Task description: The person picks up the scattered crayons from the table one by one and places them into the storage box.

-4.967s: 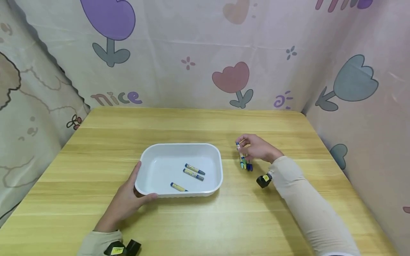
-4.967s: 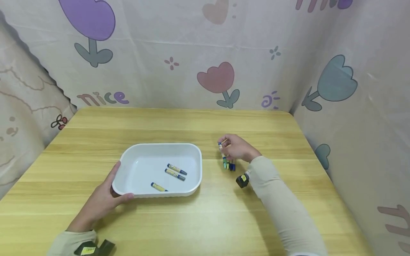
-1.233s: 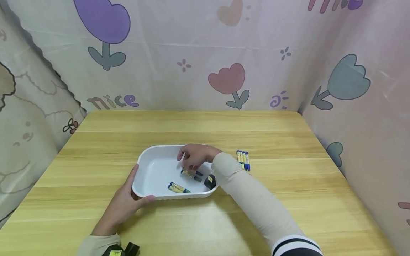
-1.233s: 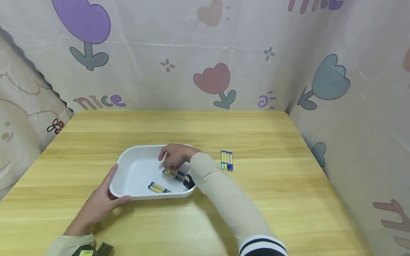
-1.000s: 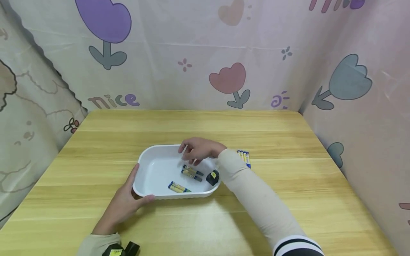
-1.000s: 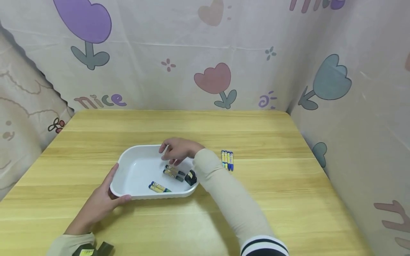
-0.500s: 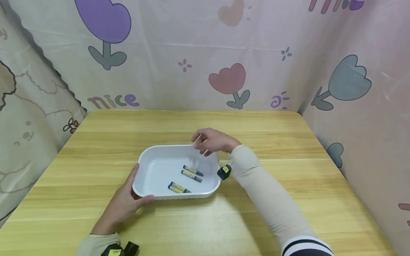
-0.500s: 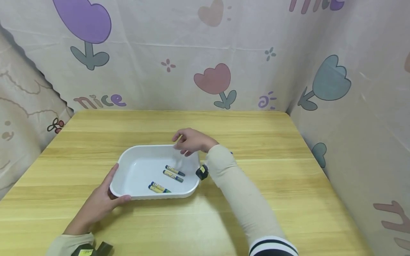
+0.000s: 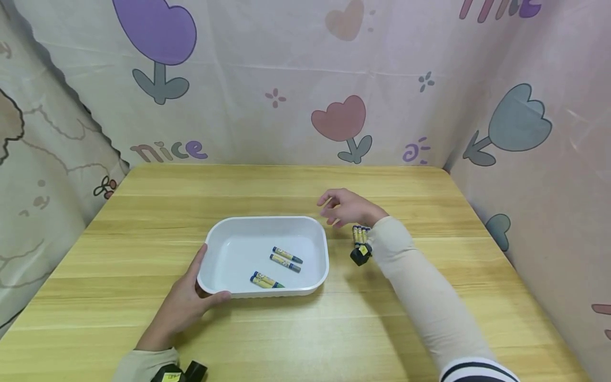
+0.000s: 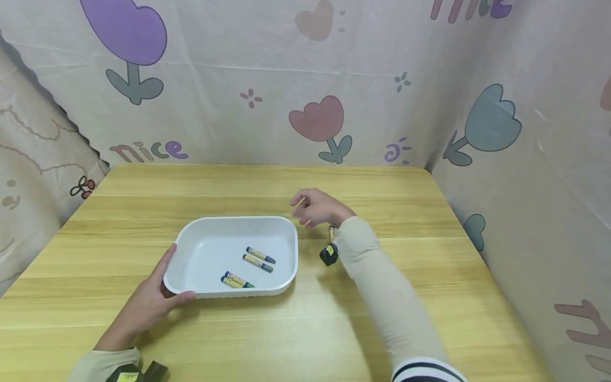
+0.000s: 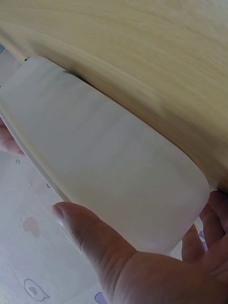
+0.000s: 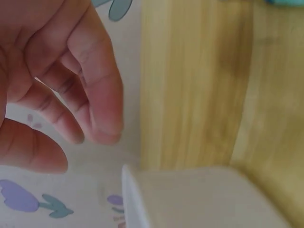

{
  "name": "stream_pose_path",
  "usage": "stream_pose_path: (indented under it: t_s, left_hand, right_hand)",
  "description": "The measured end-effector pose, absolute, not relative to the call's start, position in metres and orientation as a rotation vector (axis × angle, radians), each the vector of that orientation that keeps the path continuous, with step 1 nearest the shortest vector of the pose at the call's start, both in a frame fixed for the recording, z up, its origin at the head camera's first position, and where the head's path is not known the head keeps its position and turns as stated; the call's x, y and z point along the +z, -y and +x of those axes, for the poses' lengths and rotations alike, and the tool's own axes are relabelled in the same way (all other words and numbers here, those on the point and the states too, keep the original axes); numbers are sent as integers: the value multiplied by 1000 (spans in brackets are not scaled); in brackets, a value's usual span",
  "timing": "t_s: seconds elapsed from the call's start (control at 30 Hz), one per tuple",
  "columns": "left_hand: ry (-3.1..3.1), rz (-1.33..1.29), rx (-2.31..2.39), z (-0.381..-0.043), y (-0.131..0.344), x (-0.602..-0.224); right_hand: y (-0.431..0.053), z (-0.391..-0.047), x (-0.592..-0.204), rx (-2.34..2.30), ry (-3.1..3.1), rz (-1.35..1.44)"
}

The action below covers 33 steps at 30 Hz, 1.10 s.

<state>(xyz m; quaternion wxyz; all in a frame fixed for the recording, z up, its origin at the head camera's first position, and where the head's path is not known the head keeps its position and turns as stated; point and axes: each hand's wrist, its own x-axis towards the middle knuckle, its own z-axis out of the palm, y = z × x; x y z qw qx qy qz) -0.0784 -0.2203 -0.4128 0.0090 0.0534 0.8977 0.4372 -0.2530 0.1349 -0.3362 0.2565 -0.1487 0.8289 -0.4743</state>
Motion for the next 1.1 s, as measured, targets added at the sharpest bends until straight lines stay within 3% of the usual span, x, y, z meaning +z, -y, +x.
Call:
stream_pose_path:
  t_s: [1.1]
  left_hand:
    - [-2816, 162, 1336, -80, 221, -414]
  right_hand:
    - [-219, -253, -369, -1172, -2288, -76]
